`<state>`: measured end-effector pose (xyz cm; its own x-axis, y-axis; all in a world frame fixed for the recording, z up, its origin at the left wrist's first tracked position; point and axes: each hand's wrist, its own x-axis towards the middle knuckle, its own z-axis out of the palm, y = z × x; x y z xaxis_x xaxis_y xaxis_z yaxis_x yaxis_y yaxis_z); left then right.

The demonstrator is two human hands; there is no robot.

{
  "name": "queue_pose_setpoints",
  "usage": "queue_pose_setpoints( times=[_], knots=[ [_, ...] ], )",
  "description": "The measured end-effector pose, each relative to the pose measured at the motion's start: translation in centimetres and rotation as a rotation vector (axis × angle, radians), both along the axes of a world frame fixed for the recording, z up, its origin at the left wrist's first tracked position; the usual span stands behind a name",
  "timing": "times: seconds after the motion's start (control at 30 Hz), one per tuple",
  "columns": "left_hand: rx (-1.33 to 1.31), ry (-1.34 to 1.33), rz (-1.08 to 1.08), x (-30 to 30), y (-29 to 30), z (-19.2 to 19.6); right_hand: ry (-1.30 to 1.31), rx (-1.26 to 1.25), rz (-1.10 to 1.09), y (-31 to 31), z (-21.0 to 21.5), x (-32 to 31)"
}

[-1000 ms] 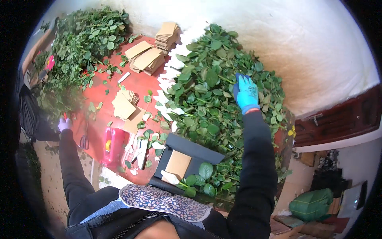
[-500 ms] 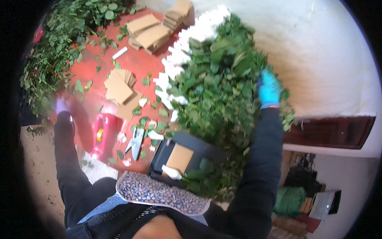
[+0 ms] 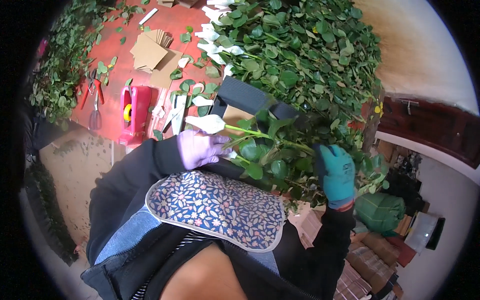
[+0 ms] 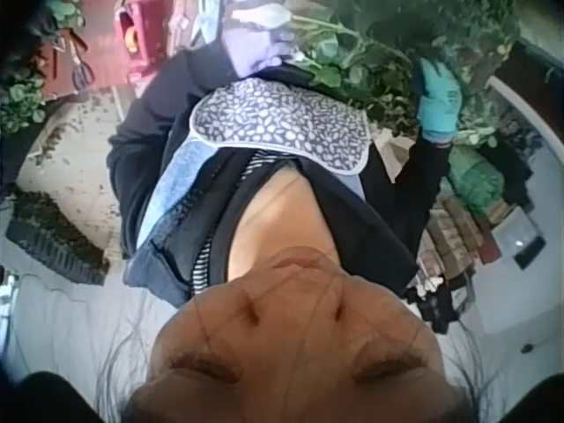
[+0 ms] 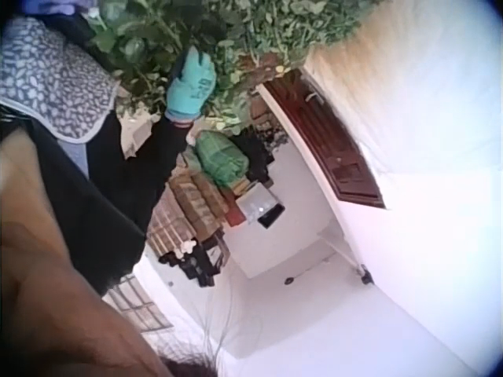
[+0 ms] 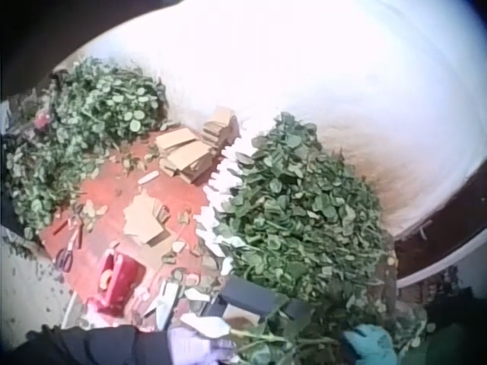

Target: The person places white roses into a black box, inserts a cardboard divider, and then gathers a large bundle of roses from the floor. They use pruning shears to trim stems and continue sorting flower bundles on a work table covered in leaves.

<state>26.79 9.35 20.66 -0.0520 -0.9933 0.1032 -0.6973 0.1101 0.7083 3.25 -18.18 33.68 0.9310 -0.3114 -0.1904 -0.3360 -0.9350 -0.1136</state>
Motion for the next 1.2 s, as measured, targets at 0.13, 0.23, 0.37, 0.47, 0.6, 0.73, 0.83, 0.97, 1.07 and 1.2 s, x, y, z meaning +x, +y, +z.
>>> queue_pose_setpoints(
  times=[0.13,0.23,0.37,0.47,0.6,0.73,0.83,0.97,1.07,1.2],
  knots=[
    [0.227,-0.002,-0.042,-1.5,-0.5,-1.2,0.019,0.038,-0.069,-0.8,-5.0,-5.4],
    [0.262,0.048,0.006,-2.3,-0.2,-1.3,0.021,0.098,-0.133,-0.7,-7.7,-7.6],
    [0.075,0.092,0.123,-3.1,-1.0,-1.3,-0.039,0.175,-0.078,-0.8,-11.4,-8.6],
    [0.072,0.039,0.189,-3.2,-1.1,-0.7,0.002,0.189,-0.062,-0.7,-12.1,-8.4],
    [-0.101,0.099,0.190,-3.3,-1.9,-2.5,0.072,0.228,-0.032,-0.5,-12.9,-8.2],
    [-0.009,-0.061,0.080,-2.7,-2.3,-1.0,0.244,0.220,0.013,-0.5,-13.4,-8.4],
    [0.017,-0.065,0.113,-2.5,-1.9,-0.7,0.568,0.232,0.108,-1.3,-9.1,-5.1],
    [0.044,-0.053,0.090,-2.1,-2.2,-0.5,0.183,-0.129,0.195,-4.1,-2.6,4.9],
    [-0.023,-0.023,0.084,-2.4,-2.6,-0.6,-0.419,-0.221,0.322,-7.1,-4.2,14.6],
    [-0.060,-0.018,0.074,-2.7,-3.6,-0.8,-0.266,-0.389,0.225,-12.1,-12.8,22.8]
  ],
)
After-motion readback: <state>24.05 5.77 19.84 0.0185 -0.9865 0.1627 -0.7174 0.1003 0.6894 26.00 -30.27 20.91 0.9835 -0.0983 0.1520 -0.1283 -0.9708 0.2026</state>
